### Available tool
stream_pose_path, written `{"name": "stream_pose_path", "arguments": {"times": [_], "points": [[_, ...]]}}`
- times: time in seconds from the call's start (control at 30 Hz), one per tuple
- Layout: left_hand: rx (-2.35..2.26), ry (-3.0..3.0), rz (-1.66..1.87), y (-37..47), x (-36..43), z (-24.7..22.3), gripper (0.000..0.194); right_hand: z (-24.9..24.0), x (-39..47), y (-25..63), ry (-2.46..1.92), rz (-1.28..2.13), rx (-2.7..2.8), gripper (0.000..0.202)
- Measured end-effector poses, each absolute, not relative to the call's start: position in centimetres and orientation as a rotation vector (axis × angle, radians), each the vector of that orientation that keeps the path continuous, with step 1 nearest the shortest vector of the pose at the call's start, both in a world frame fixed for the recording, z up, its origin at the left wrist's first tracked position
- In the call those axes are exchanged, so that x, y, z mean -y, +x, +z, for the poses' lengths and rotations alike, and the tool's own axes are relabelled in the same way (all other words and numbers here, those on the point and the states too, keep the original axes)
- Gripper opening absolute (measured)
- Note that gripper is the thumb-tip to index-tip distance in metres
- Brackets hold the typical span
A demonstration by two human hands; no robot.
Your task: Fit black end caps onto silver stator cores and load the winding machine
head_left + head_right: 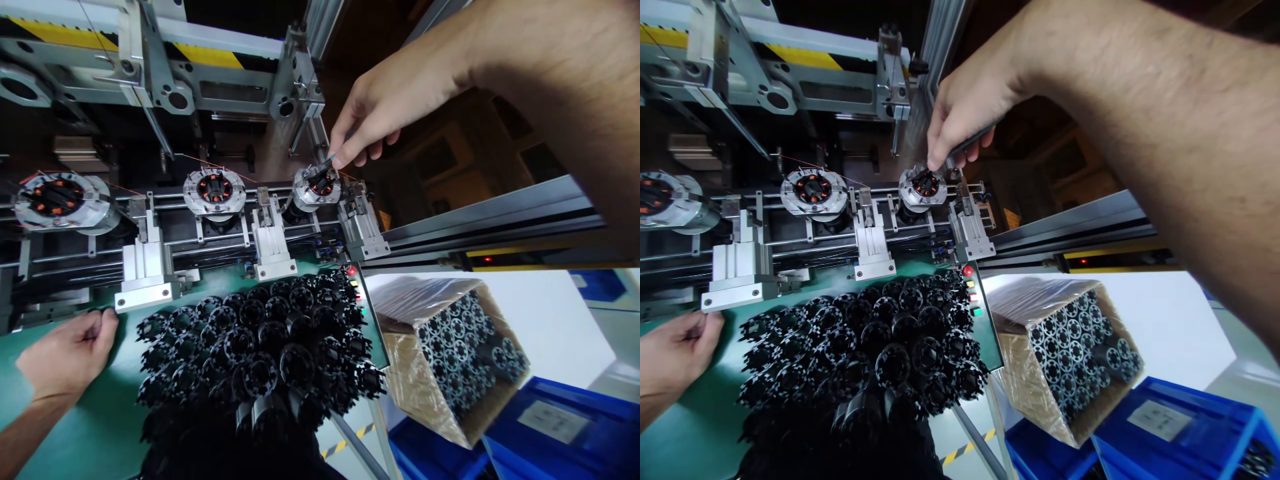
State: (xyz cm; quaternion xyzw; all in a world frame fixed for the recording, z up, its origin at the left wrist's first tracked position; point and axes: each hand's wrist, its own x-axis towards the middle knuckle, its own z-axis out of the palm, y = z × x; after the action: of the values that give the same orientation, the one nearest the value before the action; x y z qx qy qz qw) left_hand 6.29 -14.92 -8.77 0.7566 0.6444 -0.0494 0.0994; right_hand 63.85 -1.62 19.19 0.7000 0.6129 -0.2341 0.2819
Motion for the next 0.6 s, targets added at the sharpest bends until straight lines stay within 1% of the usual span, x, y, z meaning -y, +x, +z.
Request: {"name": "stream_pose_path", "arguments": {"times": [0.1, 0.13, 0.27, 0.4, 0.53, 0.6], "points": [[-2.089, 2.269, 0.015, 6.7, 15.0, -8.6, 0.086, 19.1, 1.9, 63.5, 1.854, -0.647, -1.655, 0.024], [-2.079, 2.279, 0.056, 6.8, 15.0, -8.4, 0.084, 19.1, 1.9, 63.4, 1.844, -0.655, -1.663, 0.024], [-2.033, 2.261, 0.160, 7.3, 15.1, -7.9, 0.069, 18.9, 2.0, 63.1, 1.794, -0.646, -1.724, 0.024], [-2.024, 2.194, 0.151, 7.5, 15.2, -7.8, 0.060, 19.2, 2.3, 62.5, 1.717, -0.603, -1.730, 0.021], [-2.026, 2.128, 0.150, 7.3, 15.3, -7.9, 0.059, 20.9, 3.2, 60.6, 1.637, -0.520, -1.778, 0.015], [-2.023, 2.114, 0.172, 7.2, 15.4, -8.0, 0.059, 22.1, 3.6, 58.9, 1.658, -0.563, -1.785, 0.019]]}}
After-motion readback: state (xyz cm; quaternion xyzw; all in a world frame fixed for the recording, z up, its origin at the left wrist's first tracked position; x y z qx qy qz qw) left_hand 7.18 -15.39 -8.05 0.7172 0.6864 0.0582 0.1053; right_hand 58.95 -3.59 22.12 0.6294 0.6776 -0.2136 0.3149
